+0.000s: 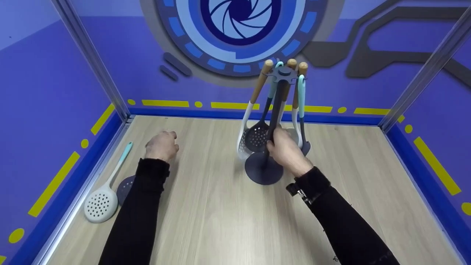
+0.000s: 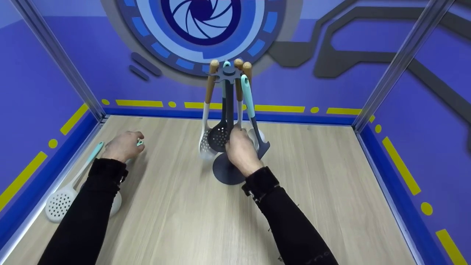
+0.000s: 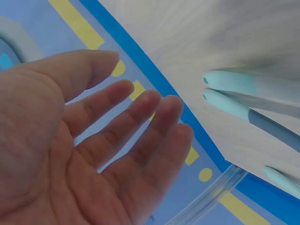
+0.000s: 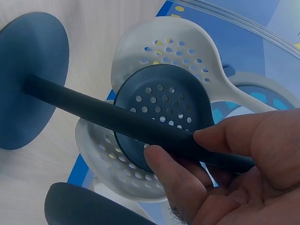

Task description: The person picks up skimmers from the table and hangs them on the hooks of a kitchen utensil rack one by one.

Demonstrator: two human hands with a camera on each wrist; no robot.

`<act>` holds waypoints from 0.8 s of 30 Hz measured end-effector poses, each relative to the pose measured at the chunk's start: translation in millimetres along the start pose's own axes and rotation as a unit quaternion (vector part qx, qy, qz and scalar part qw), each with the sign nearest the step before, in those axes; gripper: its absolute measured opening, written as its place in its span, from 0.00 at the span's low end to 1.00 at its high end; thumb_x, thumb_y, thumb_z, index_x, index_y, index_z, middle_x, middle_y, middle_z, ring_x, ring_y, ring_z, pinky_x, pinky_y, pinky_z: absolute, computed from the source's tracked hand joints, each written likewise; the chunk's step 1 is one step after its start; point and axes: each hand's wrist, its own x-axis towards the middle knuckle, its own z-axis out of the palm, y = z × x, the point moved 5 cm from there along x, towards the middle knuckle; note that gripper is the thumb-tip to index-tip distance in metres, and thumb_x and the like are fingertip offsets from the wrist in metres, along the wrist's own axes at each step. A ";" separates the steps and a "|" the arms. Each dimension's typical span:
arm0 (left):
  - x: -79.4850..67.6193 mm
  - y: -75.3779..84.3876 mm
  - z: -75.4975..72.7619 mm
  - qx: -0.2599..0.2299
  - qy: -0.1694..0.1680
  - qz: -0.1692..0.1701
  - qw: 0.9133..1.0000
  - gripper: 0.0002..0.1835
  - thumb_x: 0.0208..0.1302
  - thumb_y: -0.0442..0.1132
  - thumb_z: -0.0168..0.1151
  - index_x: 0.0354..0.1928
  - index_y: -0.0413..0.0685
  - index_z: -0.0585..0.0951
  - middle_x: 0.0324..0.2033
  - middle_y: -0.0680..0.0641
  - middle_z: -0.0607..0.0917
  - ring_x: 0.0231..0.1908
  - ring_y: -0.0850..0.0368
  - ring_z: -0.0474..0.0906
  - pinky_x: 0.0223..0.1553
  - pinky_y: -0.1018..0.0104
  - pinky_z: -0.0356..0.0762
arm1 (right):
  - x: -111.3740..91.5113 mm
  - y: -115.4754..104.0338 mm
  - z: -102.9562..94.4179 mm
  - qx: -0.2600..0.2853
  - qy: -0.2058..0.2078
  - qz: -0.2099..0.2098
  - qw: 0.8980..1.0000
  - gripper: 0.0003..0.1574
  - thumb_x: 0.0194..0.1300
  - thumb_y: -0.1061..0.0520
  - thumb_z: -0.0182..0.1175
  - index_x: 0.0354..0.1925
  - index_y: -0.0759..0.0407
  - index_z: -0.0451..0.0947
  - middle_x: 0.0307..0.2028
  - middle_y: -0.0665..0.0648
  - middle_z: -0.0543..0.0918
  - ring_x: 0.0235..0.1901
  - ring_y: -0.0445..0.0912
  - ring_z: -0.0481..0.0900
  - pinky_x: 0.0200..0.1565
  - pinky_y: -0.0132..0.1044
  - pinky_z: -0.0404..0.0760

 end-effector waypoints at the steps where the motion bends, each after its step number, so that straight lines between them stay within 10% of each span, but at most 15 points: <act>1: -0.1 -1.3 0.4 0.002 -0.006 -0.004 1.000 0.22 0.69 0.42 0.58 0.62 0.41 0.76 0.54 0.32 0.81 0.47 0.31 0.82 0.39 0.33 0.81 | 0.3 0.0 0.0 -0.001 0.001 -0.002 1.000 0.17 0.68 0.64 0.53 0.55 0.65 0.68 0.42 0.61 0.80 0.39 0.52 0.80 0.38 0.42 0.83; 24: -0.8 -16.8 13.1 0.012 -0.030 -0.040 0.999 0.16 0.64 0.30 0.54 0.50 0.29 0.81 0.43 0.27 0.85 0.39 0.34 0.86 0.35 0.38 0.84 | 2.2 2.0 2.3 -0.035 0.009 0.000 0.999 0.19 0.69 0.62 0.53 0.57 0.66 0.68 0.45 0.64 0.80 0.44 0.55 0.81 0.44 0.49 0.83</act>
